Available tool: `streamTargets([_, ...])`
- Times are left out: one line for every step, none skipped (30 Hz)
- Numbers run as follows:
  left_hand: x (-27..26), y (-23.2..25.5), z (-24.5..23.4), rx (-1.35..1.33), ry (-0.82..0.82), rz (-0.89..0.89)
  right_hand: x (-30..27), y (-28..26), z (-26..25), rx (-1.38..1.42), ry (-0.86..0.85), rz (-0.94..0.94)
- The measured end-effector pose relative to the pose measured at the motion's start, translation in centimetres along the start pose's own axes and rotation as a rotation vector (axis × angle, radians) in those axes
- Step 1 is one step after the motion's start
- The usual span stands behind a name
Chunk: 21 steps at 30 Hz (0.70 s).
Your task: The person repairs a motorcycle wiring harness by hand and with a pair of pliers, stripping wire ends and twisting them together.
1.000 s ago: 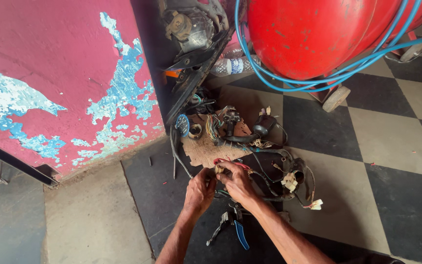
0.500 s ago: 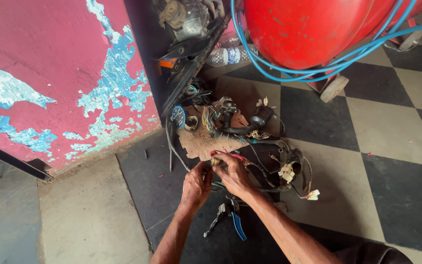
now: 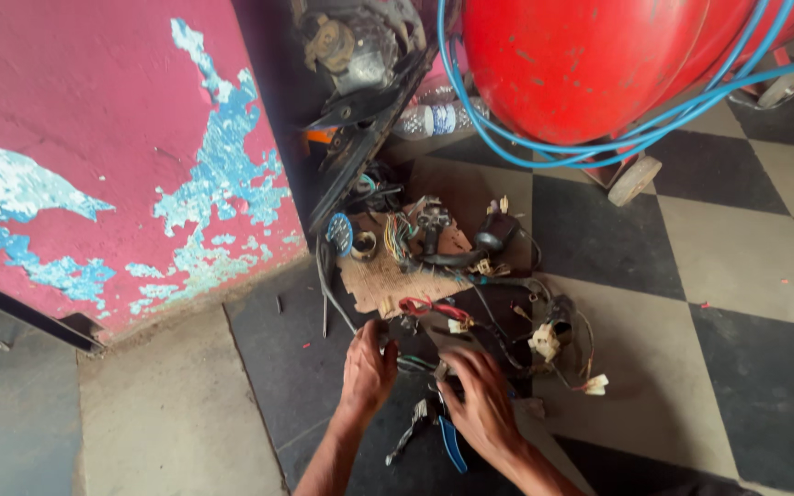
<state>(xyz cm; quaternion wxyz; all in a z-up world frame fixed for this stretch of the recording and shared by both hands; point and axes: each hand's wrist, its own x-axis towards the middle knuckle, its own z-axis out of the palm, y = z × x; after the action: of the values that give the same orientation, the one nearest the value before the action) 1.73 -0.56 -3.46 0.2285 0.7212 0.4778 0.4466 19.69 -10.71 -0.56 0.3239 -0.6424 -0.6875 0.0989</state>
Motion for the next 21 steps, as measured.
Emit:
streamTargets([-0.2, 0.8, -0.4, 0.074, 0.003, 0.004, -0.5, 0.5, -0.3, -0.011, 0.024, -0.019])
streamTargets([-0.3, 1.7, -0.8, 0.15, 0.005, 0.005, -1.1, 1.0, -0.6, -0.02, 0.046, -0.038])
streamTargets([-0.1, 2.7, -1.1, 0.183, -0.016, 0.005, -1.4, 1.7, -0.9, -0.028, 0.068, -0.057])
streamTargets([0.0, 3.6, -1.3, 0.218, -0.039, 0.002, -1.8, 2.5, -1.3, -0.033, 0.044, -0.059])
streamTargets([0.3, 4.4, -1.4, 0.252, -0.062, -0.002, -2.0, 3.3, -1.7, -0.037, 0.021, -0.061])
streamTargets([0.3, 5.2, -1.4, 0.261, -0.134, -0.003, -2.3, 4.1, -2.0, -0.042, -0.003, -0.058])
streamTargets([0.2, 5.9, -1.3, 0.269, -0.206, -0.005, -2.3, 4.7, -2.4, -0.057, -0.045, -0.032])
streamTargets([0.1, 6.5, -1.2, 0.277, -0.278, -0.008, -2.4, 5.3, -2.9, -0.073, -0.088, -0.008])
streamTargets([0.0, 7.1, -1.1, 0.317, -0.288, 0.023, -2.5, 5.8, -3.4, -0.089, -0.132, 0.017])
streamTargets([-0.1, 7.5, -1.0, 0.358, -0.298, 0.054, -2.5, 6.0, -3.9, -0.124, -0.186, 0.015])
streamTargets([-0.1, 7.9, -0.8, 0.398, -0.307, 0.086, -2.4, 6.1, -4.4, -0.16, -0.24, 0.013])
streamTargets([-0.1, 8.2, -0.7, 0.41, -0.294, 0.132, -2.0, 5.9, -4.8, -0.193, -0.296, 0.005])
streamTargets([-0.2, 8.5, -0.6, 0.421, -0.281, 0.178, -1.8, 5.6, -5.2, -0.243, -0.417, 0.094])
streamTargets([-0.2, 8.8, -0.4, 0.431, -0.271, 0.229, -1.9, 5.2, -5.8, -0.293, -0.534, 0.191])
streamTargets([-0.3, 9.1, -0.1, 0.395, -0.323, 0.2, -1.7, 5.1, -6.2, -0.343, -0.65, 0.288])
streamTargets([-0.4, 9.4, 0.3, 0.36, -0.375, 0.175, -1.3, 5.1, -6.5, -0.369, -0.714, 0.302])
streamTargets([-0.5, 9.6, 0.7, 0.325, -0.426, 0.149, -1.0, 5.3, -6.6, -0.396, -0.777, 0.317])
streamTargets([-0.6, 9.8, 1.0, 0.312, -0.467, 0.133, -0.7, 5.7, -6.5, -0.423, -0.839, 0.335])
streamTargets([-0.9, 9.9, 1.2, 0.3, -0.509, 0.118, -0.6, 6.1, -6.0, -0.4, -0.803, 0.324])
streamTargets([-1.3, 9.9, 1.7, 0.284, -0.553, 0.101, -0.9, 6.6, -5.5, -0.378, -0.77, 0.318])
streamTargets([-1.5, 9.8, 2.1, 0.278, -0.553, 0.101, -1.1, 7.4, -5.1, -0.356, -0.736, 0.312])
